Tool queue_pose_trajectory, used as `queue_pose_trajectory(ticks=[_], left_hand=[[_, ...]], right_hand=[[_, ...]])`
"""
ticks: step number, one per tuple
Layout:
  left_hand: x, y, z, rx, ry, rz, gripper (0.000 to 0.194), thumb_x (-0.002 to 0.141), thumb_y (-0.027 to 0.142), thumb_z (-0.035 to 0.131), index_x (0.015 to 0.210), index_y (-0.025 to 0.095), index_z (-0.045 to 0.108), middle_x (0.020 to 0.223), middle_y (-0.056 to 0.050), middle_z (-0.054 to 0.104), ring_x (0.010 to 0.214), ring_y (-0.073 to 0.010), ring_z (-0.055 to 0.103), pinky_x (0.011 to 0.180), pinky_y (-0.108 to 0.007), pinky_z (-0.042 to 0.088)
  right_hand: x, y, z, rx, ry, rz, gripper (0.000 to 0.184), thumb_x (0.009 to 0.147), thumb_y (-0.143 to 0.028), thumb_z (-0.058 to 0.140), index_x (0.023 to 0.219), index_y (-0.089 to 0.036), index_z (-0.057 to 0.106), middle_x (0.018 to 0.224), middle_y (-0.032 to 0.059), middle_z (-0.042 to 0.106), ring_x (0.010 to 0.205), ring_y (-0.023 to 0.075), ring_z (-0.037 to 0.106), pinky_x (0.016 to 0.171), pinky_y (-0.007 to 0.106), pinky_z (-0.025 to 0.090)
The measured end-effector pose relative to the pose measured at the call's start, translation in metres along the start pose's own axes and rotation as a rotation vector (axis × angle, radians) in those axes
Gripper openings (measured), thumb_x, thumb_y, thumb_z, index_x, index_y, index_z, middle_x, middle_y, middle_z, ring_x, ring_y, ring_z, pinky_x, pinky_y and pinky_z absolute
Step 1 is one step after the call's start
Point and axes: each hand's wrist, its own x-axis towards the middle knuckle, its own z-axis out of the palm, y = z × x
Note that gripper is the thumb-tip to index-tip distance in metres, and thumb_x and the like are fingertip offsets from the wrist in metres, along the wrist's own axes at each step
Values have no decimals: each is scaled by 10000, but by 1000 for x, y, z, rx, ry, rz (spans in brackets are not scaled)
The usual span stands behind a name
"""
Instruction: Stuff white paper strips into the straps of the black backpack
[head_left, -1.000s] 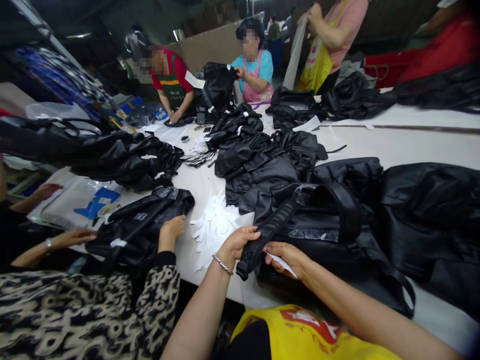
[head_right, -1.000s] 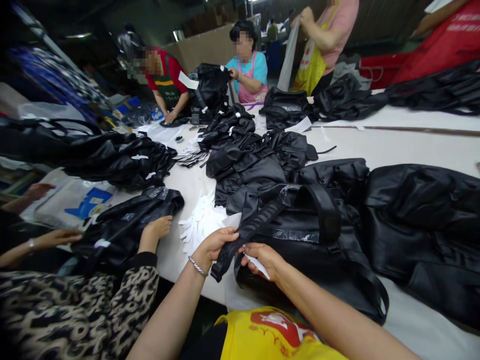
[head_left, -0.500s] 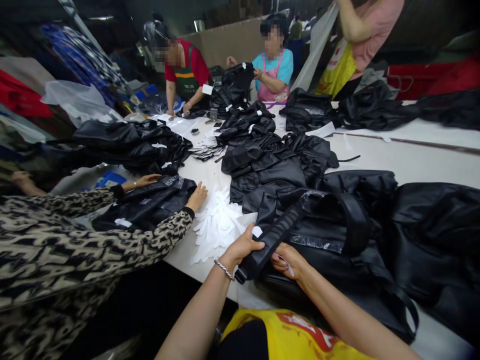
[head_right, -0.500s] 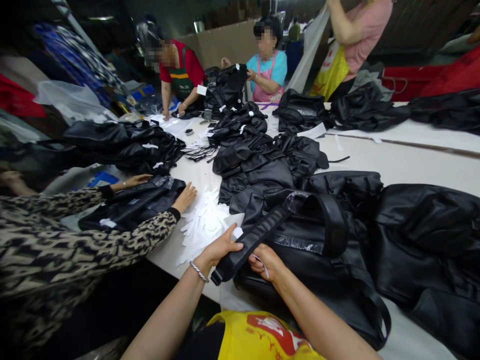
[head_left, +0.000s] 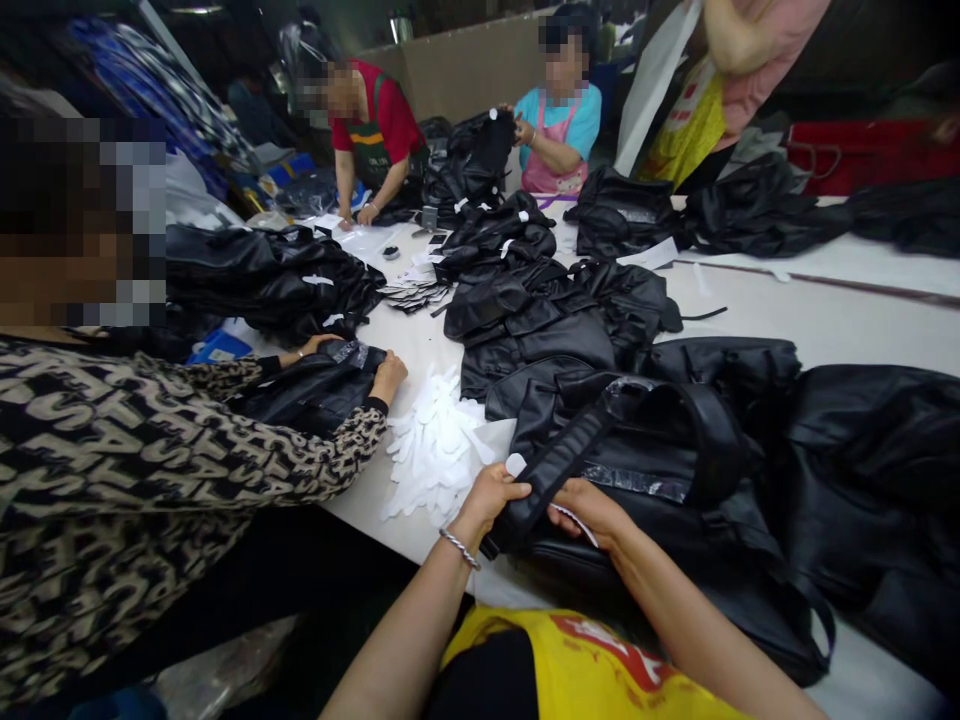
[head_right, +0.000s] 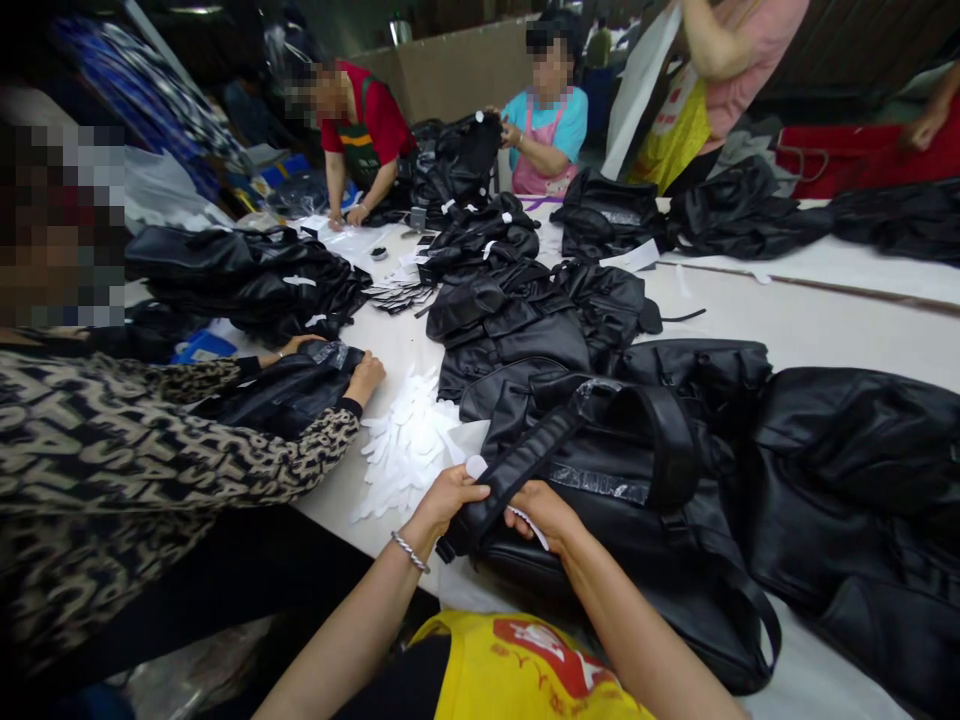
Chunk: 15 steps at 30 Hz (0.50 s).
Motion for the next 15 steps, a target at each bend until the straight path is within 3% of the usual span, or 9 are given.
queue_pose_trajectory(ticks=[3,6,9,15], left_hand=[[0,-3,-2,16,15,0,390,442,199,724,791,104,578,661,-29,637,567,-134,568,551,-234,445],[1,-6,-2,29,18,1,378,450,198,716,789,106,574,678,-30,641,571,-131,565,548,-230,442],[1,-9,-1,45,14,19,370,480,195,693,816,107,566,684,-31,639,592,-130,564,568,-234,443],[3,-15,-4,144,45,118,253,556,134,606,805,116,566,696,-22,631,608,-118,552,588,-227,424]], right_hand=[[-11,3,-4,-118,79,-42,300,585,-385,587,688,-124,483,509,30,545,340,85,426,294,128,299],[-22,5,-3,-331,206,-116,297,632,-389,516,787,-148,438,508,7,550,326,109,445,272,135,305],[-27,2,6,-422,225,-196,278,677,-381,483,833,-157,430,515,-7,552,305,117,445,251,139,300],[-11,-20,24,-66,65,-89,148,717,-247,516,767,-112,480,648,84,603,512,174,580,396,189,465]])
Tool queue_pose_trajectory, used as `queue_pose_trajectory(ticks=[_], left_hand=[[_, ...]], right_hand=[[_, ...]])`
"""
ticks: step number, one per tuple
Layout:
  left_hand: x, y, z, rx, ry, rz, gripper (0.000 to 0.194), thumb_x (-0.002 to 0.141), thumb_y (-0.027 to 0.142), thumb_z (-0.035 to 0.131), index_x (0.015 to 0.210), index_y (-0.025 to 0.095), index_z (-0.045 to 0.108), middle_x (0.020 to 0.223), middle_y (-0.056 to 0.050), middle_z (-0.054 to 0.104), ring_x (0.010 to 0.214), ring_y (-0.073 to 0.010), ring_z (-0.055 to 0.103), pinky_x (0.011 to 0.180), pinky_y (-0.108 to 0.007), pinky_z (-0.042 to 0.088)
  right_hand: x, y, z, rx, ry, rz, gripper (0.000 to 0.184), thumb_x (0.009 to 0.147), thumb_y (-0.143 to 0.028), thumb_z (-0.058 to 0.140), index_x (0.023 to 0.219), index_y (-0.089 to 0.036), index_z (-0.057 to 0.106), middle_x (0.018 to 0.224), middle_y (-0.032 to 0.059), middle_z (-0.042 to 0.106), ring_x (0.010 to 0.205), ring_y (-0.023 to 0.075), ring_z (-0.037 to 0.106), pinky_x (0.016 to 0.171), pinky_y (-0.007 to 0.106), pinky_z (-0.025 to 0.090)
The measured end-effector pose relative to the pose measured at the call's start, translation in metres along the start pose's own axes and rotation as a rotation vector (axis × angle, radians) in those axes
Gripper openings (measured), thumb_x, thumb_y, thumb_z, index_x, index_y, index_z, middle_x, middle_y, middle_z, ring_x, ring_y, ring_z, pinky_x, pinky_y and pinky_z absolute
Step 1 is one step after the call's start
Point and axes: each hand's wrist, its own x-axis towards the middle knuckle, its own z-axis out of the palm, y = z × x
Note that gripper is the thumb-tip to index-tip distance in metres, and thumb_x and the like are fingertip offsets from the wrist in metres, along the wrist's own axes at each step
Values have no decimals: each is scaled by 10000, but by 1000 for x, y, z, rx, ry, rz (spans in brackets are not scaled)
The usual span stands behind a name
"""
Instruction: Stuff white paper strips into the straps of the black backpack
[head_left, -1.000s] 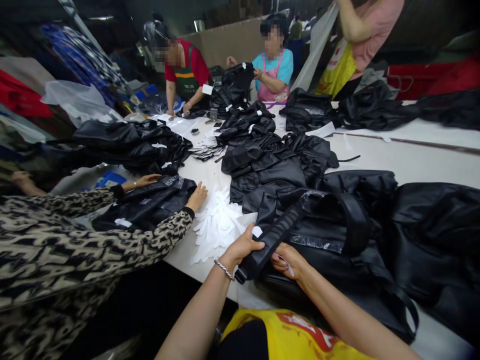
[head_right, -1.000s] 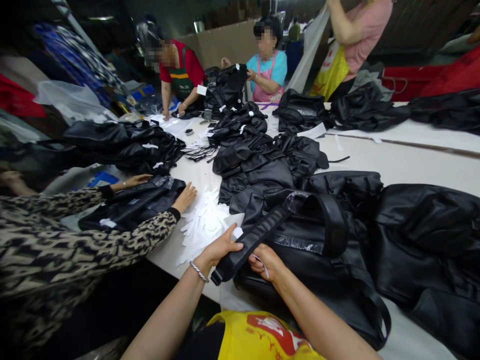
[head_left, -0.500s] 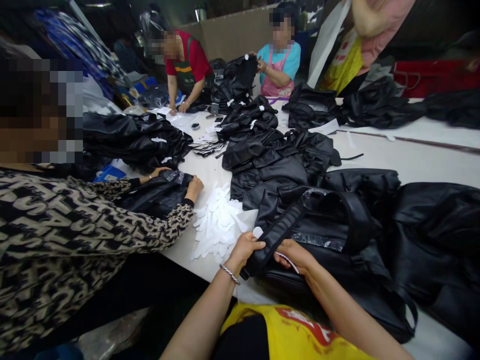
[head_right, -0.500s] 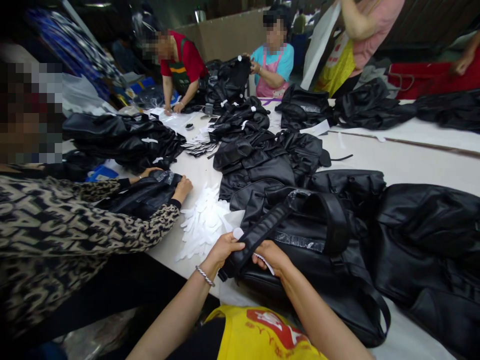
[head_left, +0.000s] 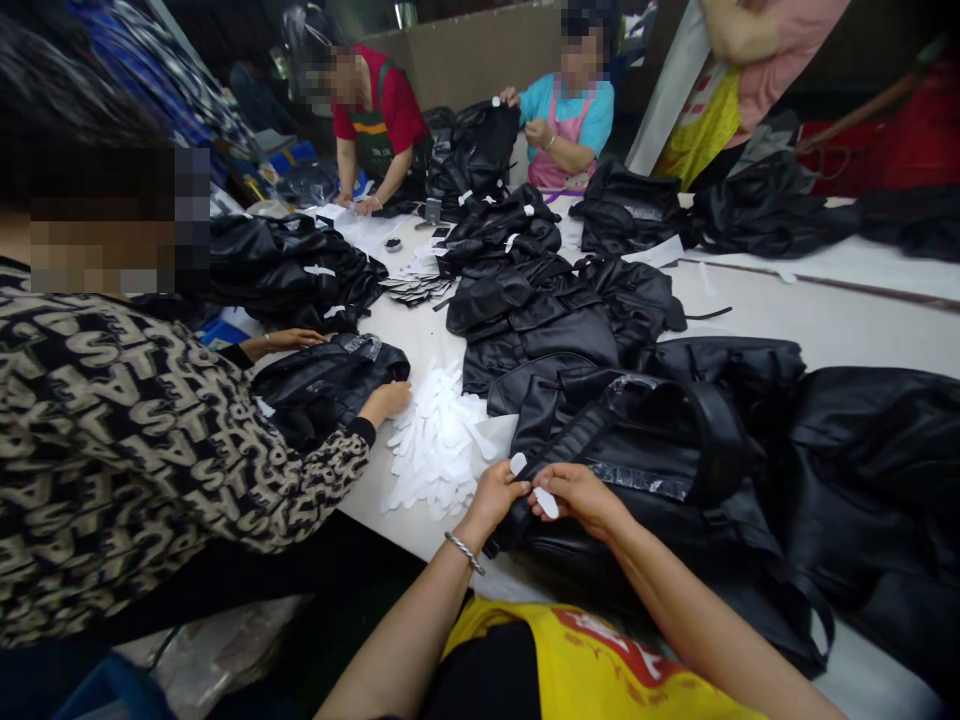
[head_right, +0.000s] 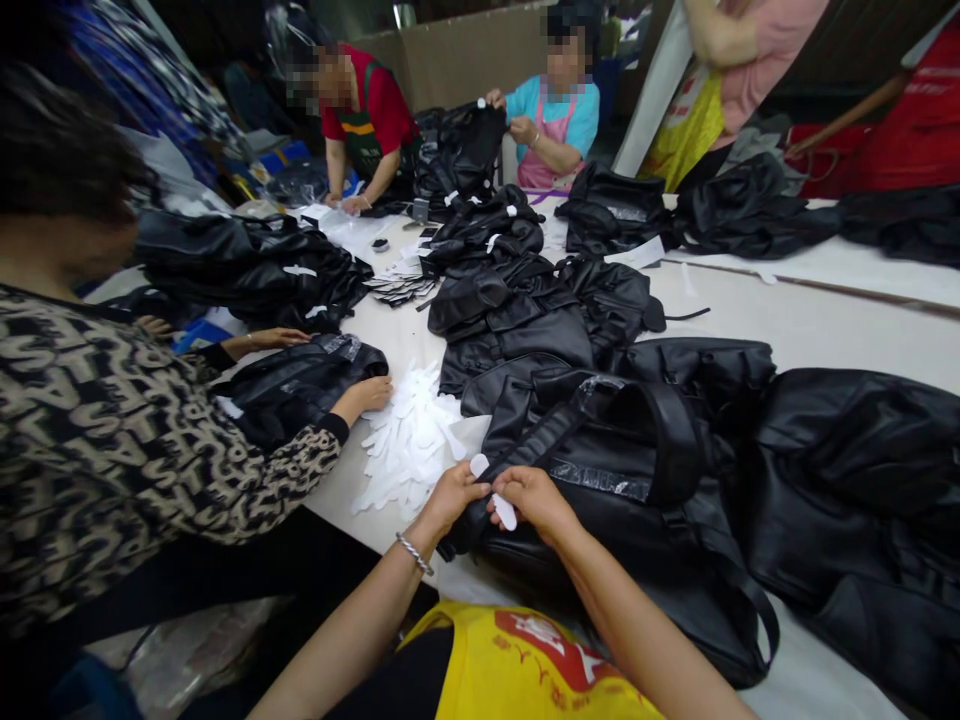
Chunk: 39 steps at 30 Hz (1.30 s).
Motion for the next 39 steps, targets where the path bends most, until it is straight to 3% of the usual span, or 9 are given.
queue_pose_trajectory(ticks=[2,4,7,12,19,27,39], left_hand=[[1,-2,-2,36,23,55,219,575,105,572,793,125,568,735,-24,634,669,-126,562,635,-231,428],[3,-5,-3,57,45,112,231,590,82,539,813,136,563,803,-31,637,779,-142,567,705,-237,429],[3,-8,-3,67,67,171,253,623,87,513,867,148,544,882,-40,628,904,-154,548,779,-245,415],[-3,-14,-4,123,150,205,315,685,187,523,992,174,454,842,-27,631,787,-135,569,731,-254,414],[-11,-14,0,273,249,251,349,716,216,503,1041,193,378,819,-23,648,757,-139,574,733,-277,400],[-19,-6,1,399,234,273,333,741,226,472,1055,202,365,775,1,652,825,-151,572,764,-273,379],[-20,-4,-2,488,234,310,213,776,245,412,972,219,490,878,-23,634,876,-153,563,803,-261,378]], right_hand=[[8,-6,2,107,-16,85,55,755,-133,458,783,-94,486,724,121,611,632,192,606,513,223,517],[15,-10,4,134,-14,159,117,782,-40,378,803,-83,484,776,145,611,703,191,610,604,248,531],[23,-10,8,67,29,190,132,831,-33,366,811,-89,484,760,135,614,650,173,612,549,219,529],[30,-6,17,-110,184,131,152,857,-116,456,708,-115,481,565,48,585,430,122,548,317,120,400],[33,-4,13,-365,253,55,218,779,-65,468,571,-128,472,402,-21,495,271,75,396,234,110,228],[38,-3,13,-488,233,7,227,799,-133,477,574,-144,455,390,-46,461,269,73,379,257,134,204],[41,15,16,-692,323,-112,170,821,-143,481,654,-157,505,475,-46,518,364,77,465,396,151,311]])
